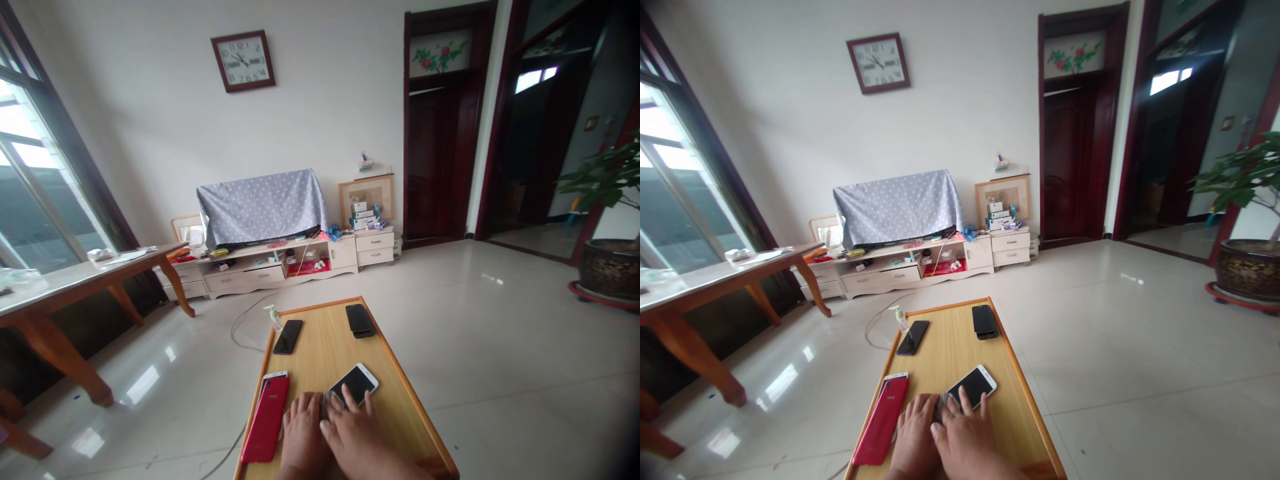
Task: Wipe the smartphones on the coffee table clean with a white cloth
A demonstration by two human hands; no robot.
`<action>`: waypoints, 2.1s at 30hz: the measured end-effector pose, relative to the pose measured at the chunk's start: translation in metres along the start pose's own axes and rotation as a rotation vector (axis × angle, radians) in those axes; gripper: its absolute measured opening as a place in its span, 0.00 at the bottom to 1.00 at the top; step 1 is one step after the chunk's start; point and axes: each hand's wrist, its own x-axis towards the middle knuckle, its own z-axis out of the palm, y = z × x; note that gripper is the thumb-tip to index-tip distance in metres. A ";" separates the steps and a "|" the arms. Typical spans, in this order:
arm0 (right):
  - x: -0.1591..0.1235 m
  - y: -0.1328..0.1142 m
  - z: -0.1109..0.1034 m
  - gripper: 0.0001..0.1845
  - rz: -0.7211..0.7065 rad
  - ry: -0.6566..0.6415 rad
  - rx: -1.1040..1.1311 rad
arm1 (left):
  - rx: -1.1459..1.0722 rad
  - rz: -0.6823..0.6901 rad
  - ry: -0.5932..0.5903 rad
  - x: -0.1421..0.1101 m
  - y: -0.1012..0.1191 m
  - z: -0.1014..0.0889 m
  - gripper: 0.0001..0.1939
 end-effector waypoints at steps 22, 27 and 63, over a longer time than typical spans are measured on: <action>-0.012 0.044 -0.032 0.34 0.252 0.054 -0.152 | -0.047 0.019 0.091 -0.003 0.002 0.004 0.33; -0.013 0.034 -0.027 0.35 0.237 0.055 -0.160 | -0.048 0.013 0.100 -0.002 0.000 0.007 0.33; 0.021 0.001 -0.013 0.31 0.137 -0.030 -0.086 | -0.054 -0.006 -0.009 -0.008 0.002 -0.013 0.28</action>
